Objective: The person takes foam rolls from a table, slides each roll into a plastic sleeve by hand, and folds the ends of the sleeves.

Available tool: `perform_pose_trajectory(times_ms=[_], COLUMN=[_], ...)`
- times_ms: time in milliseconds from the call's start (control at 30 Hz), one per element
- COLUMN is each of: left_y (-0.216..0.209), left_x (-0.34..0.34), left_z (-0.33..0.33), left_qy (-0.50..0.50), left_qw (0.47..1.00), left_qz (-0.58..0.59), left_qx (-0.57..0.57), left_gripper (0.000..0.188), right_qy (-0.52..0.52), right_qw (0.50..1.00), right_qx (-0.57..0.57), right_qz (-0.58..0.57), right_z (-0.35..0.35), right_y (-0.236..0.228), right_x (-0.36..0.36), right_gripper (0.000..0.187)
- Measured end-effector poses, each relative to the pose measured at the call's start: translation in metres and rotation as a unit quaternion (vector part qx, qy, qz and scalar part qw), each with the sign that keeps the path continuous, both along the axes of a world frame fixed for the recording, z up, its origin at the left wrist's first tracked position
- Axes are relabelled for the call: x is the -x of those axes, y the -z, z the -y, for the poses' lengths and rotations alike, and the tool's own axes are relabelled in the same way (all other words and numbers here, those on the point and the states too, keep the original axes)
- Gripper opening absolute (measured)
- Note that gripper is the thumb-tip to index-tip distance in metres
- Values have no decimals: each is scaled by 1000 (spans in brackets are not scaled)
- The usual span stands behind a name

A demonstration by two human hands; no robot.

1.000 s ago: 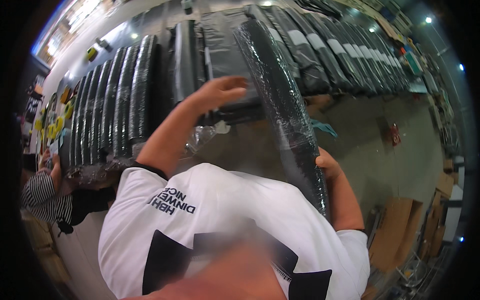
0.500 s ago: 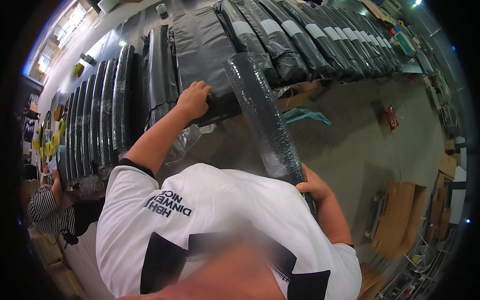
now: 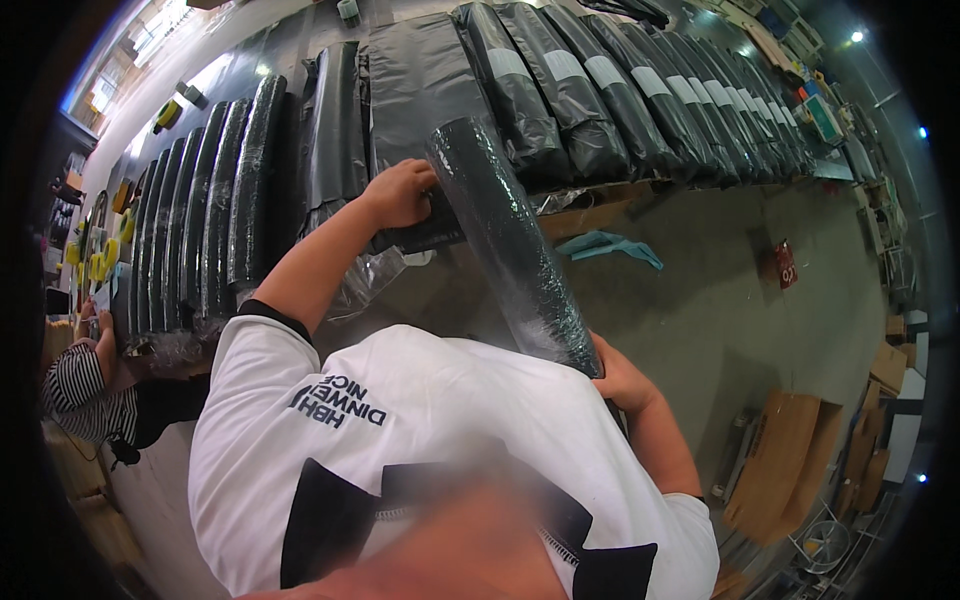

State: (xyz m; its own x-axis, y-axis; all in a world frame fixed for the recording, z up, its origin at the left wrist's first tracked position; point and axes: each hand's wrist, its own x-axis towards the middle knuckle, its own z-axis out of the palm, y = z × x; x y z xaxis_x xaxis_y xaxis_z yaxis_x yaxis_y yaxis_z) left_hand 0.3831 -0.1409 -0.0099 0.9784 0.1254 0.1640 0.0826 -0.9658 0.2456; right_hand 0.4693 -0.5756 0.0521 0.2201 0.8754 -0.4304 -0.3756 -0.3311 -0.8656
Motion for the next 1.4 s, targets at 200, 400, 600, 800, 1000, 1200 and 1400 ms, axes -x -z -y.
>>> perform_pose_trajectory(times_ms=[200, 400, 600, 800, 1000, 1200, 1400], left_y=[-19, -4, 32, -11, -47, -46, -52], left_x=[-5, -9, -17, -6, -8, -6, -7], left_z=[10, -13, -71, -18, 18, 33, 44], left_qy=[-30, -109, -210, -98, -69, -72, -32], left_qw=[982, 989, 897, 967, 951, 939, 962], left_qz=[-171, -101, -2, 204, 199, 260, 220], left_qx=[-76, -7, 388, -114, -226, -212, -157], left_gripper=[35, 24, 24, 16, 8, 9, 11], right_qy=[5, -5, -76, -33, -45, -16, -23], right_qw=[999, 999, 993, 985, 968, 997, 998], right_qx=[35, 48, 87, 117, 136, 65, 43], right_qz=[-21, 0, 20, 120, 208, 21, 50], right_z=[12, 5, -15, -17, -29, -36, -51], right_y=[12, 6, 0, -23, -42, -41, -54], right_x=[-2, 3, -6, 0, -1, -14, -9], right_gripper=[89, 92, 91, 83, 79, 79, 75])
